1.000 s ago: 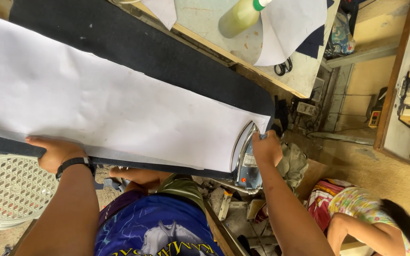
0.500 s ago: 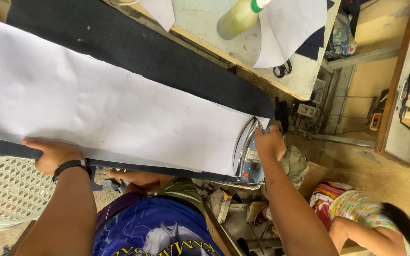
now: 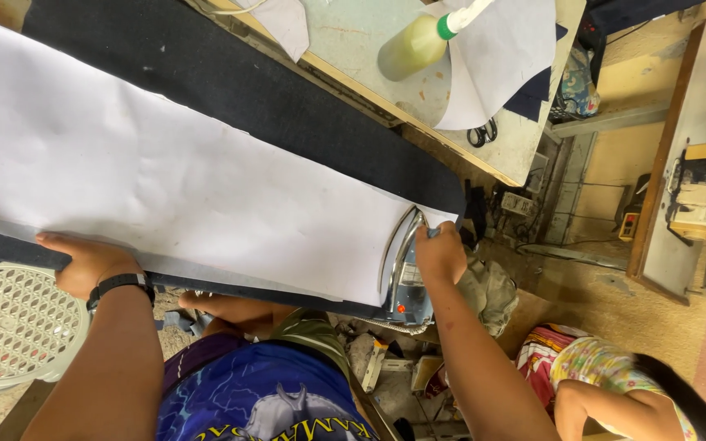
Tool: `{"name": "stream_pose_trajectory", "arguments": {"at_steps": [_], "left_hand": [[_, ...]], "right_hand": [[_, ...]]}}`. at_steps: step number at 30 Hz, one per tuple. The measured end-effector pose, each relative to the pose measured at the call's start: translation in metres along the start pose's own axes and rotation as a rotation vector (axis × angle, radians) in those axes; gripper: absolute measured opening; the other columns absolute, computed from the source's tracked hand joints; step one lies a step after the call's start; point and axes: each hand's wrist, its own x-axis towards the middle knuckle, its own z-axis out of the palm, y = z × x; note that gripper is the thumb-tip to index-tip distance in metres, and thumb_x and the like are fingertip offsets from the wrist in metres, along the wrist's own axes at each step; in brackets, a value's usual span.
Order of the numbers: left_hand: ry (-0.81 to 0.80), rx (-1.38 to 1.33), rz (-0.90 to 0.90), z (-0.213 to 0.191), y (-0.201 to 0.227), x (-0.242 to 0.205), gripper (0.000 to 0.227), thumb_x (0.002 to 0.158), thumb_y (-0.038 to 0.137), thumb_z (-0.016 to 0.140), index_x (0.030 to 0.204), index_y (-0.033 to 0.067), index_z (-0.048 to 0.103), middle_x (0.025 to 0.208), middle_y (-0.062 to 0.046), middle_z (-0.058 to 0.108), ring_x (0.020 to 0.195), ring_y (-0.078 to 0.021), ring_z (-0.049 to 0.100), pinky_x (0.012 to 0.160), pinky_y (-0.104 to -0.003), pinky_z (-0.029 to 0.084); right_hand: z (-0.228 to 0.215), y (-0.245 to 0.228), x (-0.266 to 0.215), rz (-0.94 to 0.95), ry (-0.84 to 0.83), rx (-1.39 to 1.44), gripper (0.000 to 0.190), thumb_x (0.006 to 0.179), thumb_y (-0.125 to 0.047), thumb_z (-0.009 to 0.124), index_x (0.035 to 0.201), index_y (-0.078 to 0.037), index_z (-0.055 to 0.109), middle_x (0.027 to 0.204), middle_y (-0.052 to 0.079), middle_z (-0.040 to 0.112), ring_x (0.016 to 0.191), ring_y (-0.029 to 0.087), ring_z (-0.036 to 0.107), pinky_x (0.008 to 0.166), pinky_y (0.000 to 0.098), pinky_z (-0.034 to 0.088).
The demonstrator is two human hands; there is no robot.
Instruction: The person irons a large piece of white fabric placed on a black ironing board using a steam iron. They move the iron back and forth across the fabric surface, occasionally adjusting the fabric with their left hand to ensure it remains flat.
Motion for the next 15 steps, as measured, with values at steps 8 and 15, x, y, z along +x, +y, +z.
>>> {"name": "stream_pose_trajectory", "arguments": {"at_steps": [8,15], "left_hand": [[0.018,0.016,0.023,0.002,-0.003,0.003,0.083,0.062,0.087,0.041,0.088,0.013,0.066,0.072,-0.002,0.069,0.07,-0.0178,0.069,0.064,-0.034,0.05],[0.007,0.019,0.023,0.001,-0.001,0.001,0.077,0.065,0.086,0.042,0.082,0.0145,0.062,0.067,0.0,0.061,0.064,-0.0146,0.061,0.061,-0.032,0.045]], "right_hand": [[-0.006,-0.01,0.004,0.019,-0.006,0.013,0.049,0.098,-0.048,0.052,0.127,-0.009,0.057,0.108,0.011,0.068,0.088,0.036,0.067,0.064,0.0531,0.051],[-0.003,-0.011,0.012,-0.006,0.014,-0.008,0.048,0.098,-0.047,0.053,0.124,-0.007,0.059,0.112,0.011,0.068,0.088,0.036,0.068,0.06,0.0533,0.052]]}}
